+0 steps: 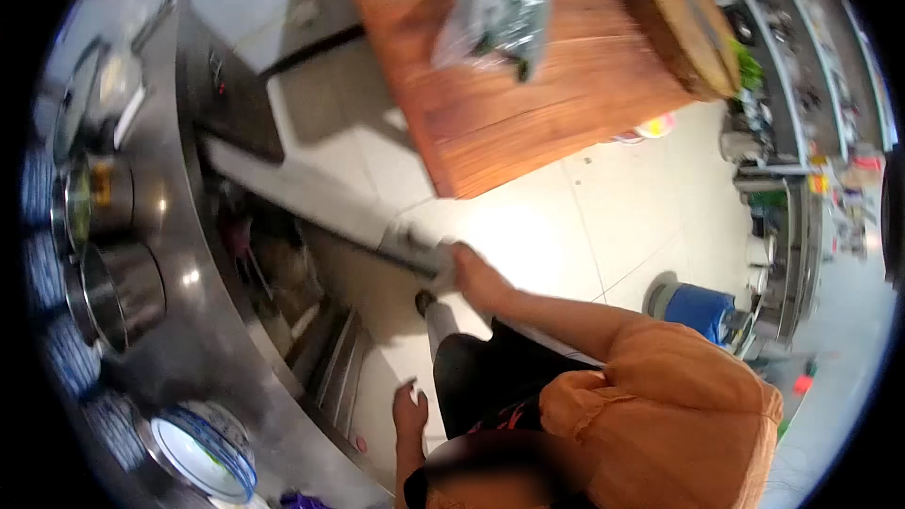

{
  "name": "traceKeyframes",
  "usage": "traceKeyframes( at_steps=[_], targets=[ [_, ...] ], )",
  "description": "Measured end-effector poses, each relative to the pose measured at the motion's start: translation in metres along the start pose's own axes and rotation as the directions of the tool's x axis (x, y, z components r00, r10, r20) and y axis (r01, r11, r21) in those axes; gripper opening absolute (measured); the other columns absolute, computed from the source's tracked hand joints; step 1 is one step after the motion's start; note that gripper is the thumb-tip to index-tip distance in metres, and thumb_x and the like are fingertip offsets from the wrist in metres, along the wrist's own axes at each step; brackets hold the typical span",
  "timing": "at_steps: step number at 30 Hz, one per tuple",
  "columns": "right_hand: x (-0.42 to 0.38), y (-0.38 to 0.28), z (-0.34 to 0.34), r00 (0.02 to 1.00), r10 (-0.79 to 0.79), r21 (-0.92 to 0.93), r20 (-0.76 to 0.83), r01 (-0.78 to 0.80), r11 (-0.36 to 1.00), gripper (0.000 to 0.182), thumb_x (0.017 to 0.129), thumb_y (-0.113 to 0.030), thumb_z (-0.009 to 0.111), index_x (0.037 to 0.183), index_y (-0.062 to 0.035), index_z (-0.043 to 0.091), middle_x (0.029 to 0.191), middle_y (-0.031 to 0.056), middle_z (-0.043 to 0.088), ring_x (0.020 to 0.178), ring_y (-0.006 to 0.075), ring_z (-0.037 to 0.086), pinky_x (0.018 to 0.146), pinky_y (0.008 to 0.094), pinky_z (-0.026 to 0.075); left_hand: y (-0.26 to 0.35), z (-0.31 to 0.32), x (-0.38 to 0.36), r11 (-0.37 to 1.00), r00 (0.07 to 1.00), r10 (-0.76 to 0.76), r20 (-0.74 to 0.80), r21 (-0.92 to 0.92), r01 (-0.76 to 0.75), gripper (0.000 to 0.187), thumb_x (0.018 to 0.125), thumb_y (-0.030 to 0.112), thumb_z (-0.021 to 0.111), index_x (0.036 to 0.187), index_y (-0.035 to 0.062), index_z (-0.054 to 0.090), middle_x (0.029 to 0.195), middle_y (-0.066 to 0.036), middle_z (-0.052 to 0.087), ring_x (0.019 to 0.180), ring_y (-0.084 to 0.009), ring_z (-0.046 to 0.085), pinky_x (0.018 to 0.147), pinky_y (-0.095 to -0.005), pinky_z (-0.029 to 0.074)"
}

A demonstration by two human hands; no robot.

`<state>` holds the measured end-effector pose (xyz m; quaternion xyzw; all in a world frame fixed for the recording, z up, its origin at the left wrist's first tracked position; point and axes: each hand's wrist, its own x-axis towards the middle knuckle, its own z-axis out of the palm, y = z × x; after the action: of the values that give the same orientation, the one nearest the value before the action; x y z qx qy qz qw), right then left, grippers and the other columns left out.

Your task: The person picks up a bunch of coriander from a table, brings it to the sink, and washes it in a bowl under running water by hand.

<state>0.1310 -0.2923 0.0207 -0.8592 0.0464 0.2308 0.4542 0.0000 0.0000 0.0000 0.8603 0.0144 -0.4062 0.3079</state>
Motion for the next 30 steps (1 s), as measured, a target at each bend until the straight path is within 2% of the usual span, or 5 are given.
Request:
traceKeyframes(
  at_steps=[5,9,13,16,30],
  targets=[
    [-0.064,-0.042,0.002,0.858,0.155,-0.426,0.490,0.081,0.901,0.031,0.082,-0.014,0.050,0.112,-0.0073,0.054,0.095,0.0194,0.062,0.089,0.0359,0.061,0.074,0.0461,0.049,0.005,0.035,-0.003,0.996,0.941,0.087,0.327,-0.059,-0.071,0.036,0.081,0.018,0.057,0.113,0.0014,0.057,0.105,-0.020,0.060,0.096,-0.0327,0.059,0.085,-0.0402,0.046],
    [-0.129,-0.080,-0.012,0.916,-0.202,-0.180,0.347,0.277,0.944,0.031,0.081,-0.015,0.052,0.111,-0.0098,0.055,0.093,0.0170,0.063,0.086,0.0342,0.062,0.069,0.0459,0.050,0.171,-0.092,-0.051,0.908,0.884,0.418,-0.209,0.123,-0.400,0.021,0.081,0.013,0.058,0.097,0.0010,0.063,0.080,-0.016,0.062,0.070,-0.0275,0.060,0.064,-0.0376,0.047],
    [-0.160,-0.028,-0.079,0.909,-0.278,-0.472,0.310,0.401,0.785,0.027,0.079,-0.016,0.054,0.105,-0.0098,0.058,0.088,0.0150,0.062,0.079,0.0322,0.062,0.064,0.0437,0.050,0.369,-0.260,-0.084,0.427,-0.096,0.868,-0.487,0.831,-0.355,0.035,0.096,0.028,0.038,0.107,0.0002,0.056,0.102,-0.012,0.060,0.090,-0.0235,0.058,0.075,-0.0312,0.045],
    [-0.217,0.003,-0.162,0.986,-0.165,-0.628,0.002,0.130,0.767,0.025,0.079,-0.015,0.053,0.102,-0.0106,0.059,0.085,0.0118,0.061,0.075,0.0304,0.061,0.061,0.0421,0.050,0.477,-0.275,-0.127,0.345,-0.425,0.764,-0.485,0.864,-0.367,0.034,0.095,0.027,0.039,0.109,-0.0002,0.055,0.104,-0.013,0.059,0.093,-0.0237,0.057,0.078,-0.0317,0.044],
    [-0.412,0.175,-0.354,0.979,0.186,-0.438,-0.084,-0.204,0.875,0.022,0.084,-0.011,0.047,0.103,-0.0071,0.057,0.098,0.0137,0.061,0.092,0.0309,0.059,0.079,0.0405,0.049,0.686,0.042,-0.105,0.209,0.023,0.920,-0.391,0.442,-0.872,0.032,0.094,0.020,0.042,0.116,-0.0022,0.049,0.114,-0.015,0.053,0.105,-0.0249,0.051,0.088,-0.0336,0.039]
  ],
)
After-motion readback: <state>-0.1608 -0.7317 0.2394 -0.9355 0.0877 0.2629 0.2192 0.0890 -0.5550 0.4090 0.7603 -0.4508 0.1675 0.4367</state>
